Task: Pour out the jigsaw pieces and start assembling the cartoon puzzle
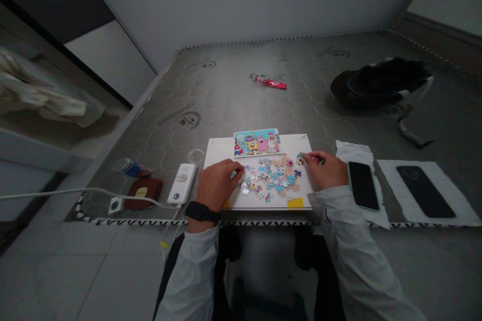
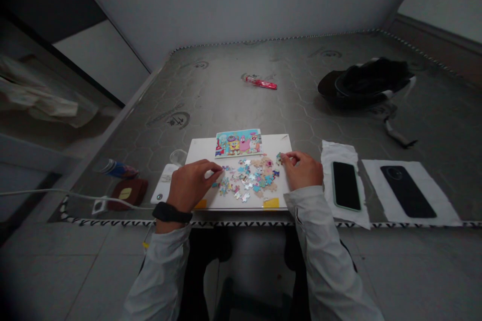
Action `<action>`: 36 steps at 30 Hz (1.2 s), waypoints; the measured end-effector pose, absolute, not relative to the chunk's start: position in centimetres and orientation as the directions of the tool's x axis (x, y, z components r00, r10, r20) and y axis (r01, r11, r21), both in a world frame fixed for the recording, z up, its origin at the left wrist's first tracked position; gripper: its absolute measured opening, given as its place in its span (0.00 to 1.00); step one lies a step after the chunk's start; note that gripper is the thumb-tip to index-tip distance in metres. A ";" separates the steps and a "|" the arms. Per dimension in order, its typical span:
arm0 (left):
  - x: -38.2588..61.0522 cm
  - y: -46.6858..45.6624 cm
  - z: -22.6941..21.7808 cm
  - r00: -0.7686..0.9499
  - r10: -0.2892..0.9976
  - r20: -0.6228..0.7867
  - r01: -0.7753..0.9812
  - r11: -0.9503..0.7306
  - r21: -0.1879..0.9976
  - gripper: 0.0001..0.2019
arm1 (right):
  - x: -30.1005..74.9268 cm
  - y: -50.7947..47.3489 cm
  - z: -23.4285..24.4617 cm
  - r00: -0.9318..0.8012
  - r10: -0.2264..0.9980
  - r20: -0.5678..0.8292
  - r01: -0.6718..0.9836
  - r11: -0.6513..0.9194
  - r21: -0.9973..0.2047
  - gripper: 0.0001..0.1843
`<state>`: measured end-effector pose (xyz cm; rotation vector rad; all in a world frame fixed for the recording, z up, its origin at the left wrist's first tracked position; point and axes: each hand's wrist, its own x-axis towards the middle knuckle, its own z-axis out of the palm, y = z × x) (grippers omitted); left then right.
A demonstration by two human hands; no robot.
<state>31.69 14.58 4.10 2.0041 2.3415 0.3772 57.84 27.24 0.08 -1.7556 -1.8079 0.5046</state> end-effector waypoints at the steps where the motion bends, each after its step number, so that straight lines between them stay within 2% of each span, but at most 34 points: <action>1: 31.7 14.6 4.1 -0.167 0.977 0.129 0.969 0.138 0.207 0.07 | 57.8 27.2 0.0 0.031 0.991 0.133 0.782 0.059 -0.621 0.21; 4: 31.8 14.6 4.2 -0.166 0.979 0.120 0.969 0.139 0.207 0.07 | 57.6 27.2 -0.4 0.035 0.990 0.134 0.789 0.055 -0.612 0.22; 11: 31.8 14.6 4.1 -0.164 0.979 0.121 0.968 0.137 0.211 0.06 | 57.2 27.0 -0.8 -0.069 0.974 0.215 0.796 0.184 -0.577 0.19; 15: 31.8 14.6 4.0 -0.167 0.978 0.124 0.967 0.137 0.217 0.06 | 56.8 26.9 -0.6 -0.169 0.953 0.250 0.763 0.287 -0.579 0.17; 19: 31.8 14.6 4.2 -0.167 0.979 0.118 0.966 0.138 0.220 0.06 | 56.6 26.8 -0.7 -0.261 0.934 0.243 0.778 0.353 -0.520 0.17; 29: 31.7 14.6 3.9 -0.153 0.979 0.134 0.971 0.124 0.205 0.06 | 56.5 26.7 -0.4 -0.293 0.935 0.202 0.780 0.356 -0.515 0.16; 36: 31.9 14.6 4.2 -0.159 0.978 0.132 0.968 0.129 0.214 0.06 | 56.6 26.8 -0.4 -0.322 0.932 0.164 0.770 0.359 -0.527 0.10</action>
